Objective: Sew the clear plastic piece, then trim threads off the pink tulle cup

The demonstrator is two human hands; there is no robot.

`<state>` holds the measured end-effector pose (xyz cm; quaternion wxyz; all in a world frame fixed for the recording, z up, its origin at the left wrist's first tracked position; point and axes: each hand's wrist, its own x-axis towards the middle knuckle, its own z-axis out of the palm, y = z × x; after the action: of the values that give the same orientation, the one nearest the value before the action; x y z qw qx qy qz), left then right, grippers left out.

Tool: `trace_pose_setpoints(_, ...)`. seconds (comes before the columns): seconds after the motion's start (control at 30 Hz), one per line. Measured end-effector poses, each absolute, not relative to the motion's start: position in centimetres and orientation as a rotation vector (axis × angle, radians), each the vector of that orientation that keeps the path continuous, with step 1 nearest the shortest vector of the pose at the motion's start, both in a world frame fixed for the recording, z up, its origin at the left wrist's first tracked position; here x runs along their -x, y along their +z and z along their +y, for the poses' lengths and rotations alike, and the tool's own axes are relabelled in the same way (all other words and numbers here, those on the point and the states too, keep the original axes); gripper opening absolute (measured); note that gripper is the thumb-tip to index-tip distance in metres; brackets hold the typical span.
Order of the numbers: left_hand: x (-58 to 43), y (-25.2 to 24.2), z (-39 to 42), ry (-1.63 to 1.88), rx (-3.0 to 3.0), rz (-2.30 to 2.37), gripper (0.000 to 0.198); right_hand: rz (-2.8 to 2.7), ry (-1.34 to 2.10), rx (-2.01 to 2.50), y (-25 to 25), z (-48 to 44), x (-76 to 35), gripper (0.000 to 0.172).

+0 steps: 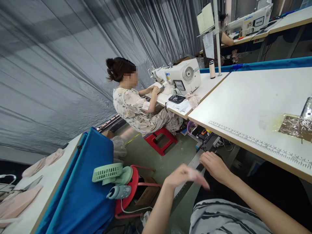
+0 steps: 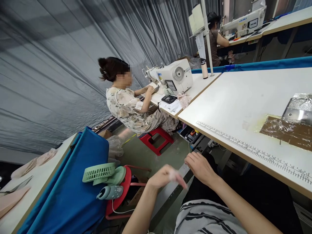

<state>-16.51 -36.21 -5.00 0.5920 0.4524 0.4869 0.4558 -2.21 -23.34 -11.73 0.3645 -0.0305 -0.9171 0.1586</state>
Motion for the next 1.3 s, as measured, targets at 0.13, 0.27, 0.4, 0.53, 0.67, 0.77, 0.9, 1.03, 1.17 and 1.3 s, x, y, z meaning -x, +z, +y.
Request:
trace_pose_setpoints(0.13, 16.9, -5.6, -35.3, 1.368, -1.035, 1.666, 0.058, -2.366, 0.403, 0.044, -12.1, -24.1, 1.4, 0.024)
trace_pose_setpoints(0.27, 16.7, -5.8, -36.0, 0.697, -1.176, 1.215, 0.038, -2.365, 0.42, 0.068, -12.4, -24.6, 0.4, 0.027)
trace_pose_setpoints(0.4, 16.0, -5.9, -36.5, 1.241, -1.073, 1.229, 0.058, -2.353, 0.461, 0.099, -12.8, -25.3, 0.0, 0.026)
trace_pose_setpoints(0.53, 15.9, -5.4, -36.1, 0.89, -1.118, 1.703, 0.052, -2.33, 0.491, 0.128, -12.7, -25.5, -0.1, 0.025)
trace_pose_setpoints(0.67, 15.1, -4.8, -36.7, 0.718, -1.155, 1.211, 0.054, -2.31, 0.519, 0.158, -12.6, -25.4, -0.1, 0.025)
trace_pose_setpoints(0.77, 15.1, -5.0, -36.6, 1.252, -1.063, 1.493, 0.085, -2.299, 0.532, 0.168, -12.7, -25.6, -0.2, 0.024)
trace_pose_setpoints(0.9, 15.5, -4.7, -36.2, 0.98, -1.093, 1.648, 0.04, -2.296, 0.542, 0.155, -12.5, -26.0, -0.4, 0.026)
trace_pose_setpoints(1.03, 14.8, -4.4, -36.8, 0.741, -1.076, 0.983, 0.039, -2.295, 0.555, 0.159, -12.7, -26.0, -0.7, 0.026)
trace_pose_setpoints(1.17, 14.7, -5.5, -36.5, 1.248, -0.988, 1.64, 0.057, -2.303, 0.557, 0.153, -13.0, -25.8, -0.9, 0.023)
trace_pose_setpoints(1.3, 14.3, -4.6, -36.5, 0.649, -1.072, 1.316, 0.047, -2.291, 0.566, 0.134, -12.8, -25.5, -1.2, 0.022)
